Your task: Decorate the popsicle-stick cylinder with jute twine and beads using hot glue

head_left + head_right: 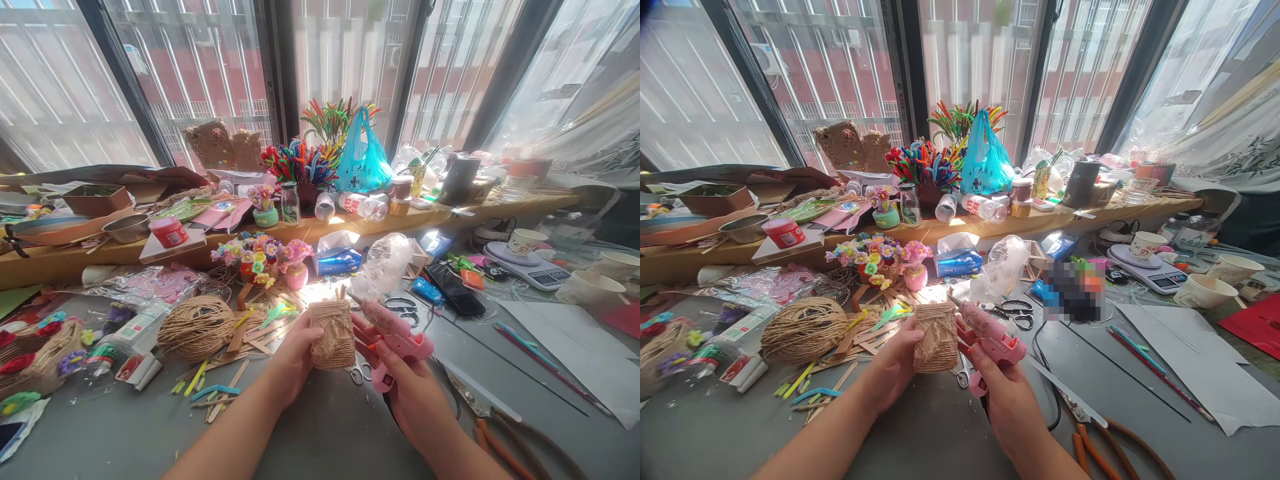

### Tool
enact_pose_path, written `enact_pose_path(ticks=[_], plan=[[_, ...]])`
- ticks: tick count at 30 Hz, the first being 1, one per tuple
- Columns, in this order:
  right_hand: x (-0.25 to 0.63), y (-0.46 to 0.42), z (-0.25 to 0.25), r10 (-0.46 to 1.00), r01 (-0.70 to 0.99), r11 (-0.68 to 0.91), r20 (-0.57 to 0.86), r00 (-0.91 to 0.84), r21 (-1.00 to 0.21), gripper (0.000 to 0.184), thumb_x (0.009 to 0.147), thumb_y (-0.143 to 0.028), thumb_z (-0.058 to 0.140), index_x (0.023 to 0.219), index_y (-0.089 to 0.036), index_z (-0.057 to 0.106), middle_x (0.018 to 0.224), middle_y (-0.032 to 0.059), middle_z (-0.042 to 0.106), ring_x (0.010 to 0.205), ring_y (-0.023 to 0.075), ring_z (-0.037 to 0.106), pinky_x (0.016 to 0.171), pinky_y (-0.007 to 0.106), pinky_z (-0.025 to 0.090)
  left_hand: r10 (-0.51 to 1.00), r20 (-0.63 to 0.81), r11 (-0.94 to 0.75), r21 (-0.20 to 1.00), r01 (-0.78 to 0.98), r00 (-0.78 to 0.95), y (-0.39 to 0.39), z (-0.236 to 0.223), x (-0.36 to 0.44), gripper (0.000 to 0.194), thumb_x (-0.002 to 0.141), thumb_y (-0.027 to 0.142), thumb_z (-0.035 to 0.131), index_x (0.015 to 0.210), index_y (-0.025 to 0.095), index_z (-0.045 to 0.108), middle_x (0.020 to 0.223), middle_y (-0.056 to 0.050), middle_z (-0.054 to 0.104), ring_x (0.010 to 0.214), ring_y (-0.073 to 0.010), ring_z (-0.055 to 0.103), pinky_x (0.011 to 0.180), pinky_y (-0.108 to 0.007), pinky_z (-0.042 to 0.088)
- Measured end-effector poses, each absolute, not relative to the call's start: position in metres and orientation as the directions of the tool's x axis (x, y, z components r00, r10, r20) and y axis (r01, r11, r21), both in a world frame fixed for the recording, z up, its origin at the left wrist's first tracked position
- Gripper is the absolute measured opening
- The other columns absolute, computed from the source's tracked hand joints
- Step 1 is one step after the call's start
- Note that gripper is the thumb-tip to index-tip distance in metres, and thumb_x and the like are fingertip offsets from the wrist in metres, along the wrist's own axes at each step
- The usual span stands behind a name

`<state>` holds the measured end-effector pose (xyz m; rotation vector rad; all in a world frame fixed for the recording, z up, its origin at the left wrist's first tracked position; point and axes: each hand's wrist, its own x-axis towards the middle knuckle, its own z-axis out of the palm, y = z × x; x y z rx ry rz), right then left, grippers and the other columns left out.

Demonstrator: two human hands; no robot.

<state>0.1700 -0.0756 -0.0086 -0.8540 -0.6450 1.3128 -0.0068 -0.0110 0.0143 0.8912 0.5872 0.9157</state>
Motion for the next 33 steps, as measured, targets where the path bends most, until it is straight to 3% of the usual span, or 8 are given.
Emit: enact_pose_path(ticks=[5, 11, 18, 27, 33], plan=[[0.1696, -0.0746, -0.007, 0.985, -0.551, 0.046, -0.054, 0.163, -0.833, 0.068, 0.082, -0.055, 0.089, 0.144, -0.032, 0.07, 0.128, 0.0127, 0.082, 0.125, 0.0425, 0.07, 0.094, 0.058, 0.059, 0.867, -0.123, 0.335, 0.861, -0.382, 0.483, -0.0113, 0.0169, -0.0058, 0.049, 0.088, 0.028, 0.07, 0.136, 0.023, 0.069, 0.132, -0.014, 0.073, 0.118, -0.0351, 0.066, 0.095, -0.047, 0.055], [0.1708, -0.0738, -0.006, 0.988, -0.567, 0.049, -0.045, 0.15, -0.822, 0.06, 0.088, -0.052, 0.085, 0.143, -0.033, 0.07, 0.138, 0.0124, 0.077, 0.128, 0.0413, 0.069, 0.089, 0.055, 0.061, 0.825, -0.017, 0.324, 0.833, -0.449, 0.565, -0.0113, 0.0177, -0.0081, 0.05, 0.088, 0.031, 0.068, 0.137, 0.023, 0.069, 0.13, -0.014, 0.073, 0.123, -0.037, 0.065, 0.097, -0.05, 0.056], [0.1697, -0.0744, -0.0012, 0.985, -0.571, 0.041, -0.063, 0.162, -0.82, 0.062, 0.083, -0.055, 0.088, 0.14, -0.034, 0.072, 0.134, 0.0118, 0.079, 0.125, 0.0413, 0.07, 0.092, 0.056, 0.061, 0.842, -0.047, 0.315, 0.851, -0.42, 0.538, -0.0097, 0.0135, -0.0068, 0.052, 0.084, 0.024, 0.069, 0.136, 0.023, 0.069, 0.129, -0.015, 0.074, 0.121, -0.0375, 0.066, 0.094, -0.048, 0.057], [0.172, -0.0747, -0.0029, 0.986, -0.588, 0.042, -0.061, 0.154, -0.808, 0.061, 0.084, -0.053, 0.088, 0.14, -0.034, 0.072, 0.137, 0.0117, 0.078, 0.127, 0.0428, 0.07, 0.092, 0.056, 0.059, 0.788, 0.046, 0.316, 0.825, -0.468, 0.613, -0.0104, 0.0181, -0.0097, 0.055, 0.089, 0.031, 0.065, 0.144, 0.023, 0.065, 0.137, -0.015, 0.071, 0.126, -0.0377, 0.064, 0.099, -0.049, 0.054], [0.1718, -0.0749, -0.0017, 0.985, -0.57, 0.034, -0.067, 0.156, -0.821, 0.062, 0.085, -0.053, 0.087, 0.142, -0.034, 0.071, 0.137, 0.0114, 0.078, 0.126, 0.0422, 0.069, 0.089, 0.055, 0.06, 0.832, -0.035, 0.32, 0.845, -0.428, 0.554, -0.0124, 0.0157, -0.0071, 0.054, 0.086, 0.025, 0.068, 0.14, 0.022, 0.067, 0.137, -0.016, 0.072, 0.127, -0.038, 0.063, 0.096, -0.047, 0.055]])
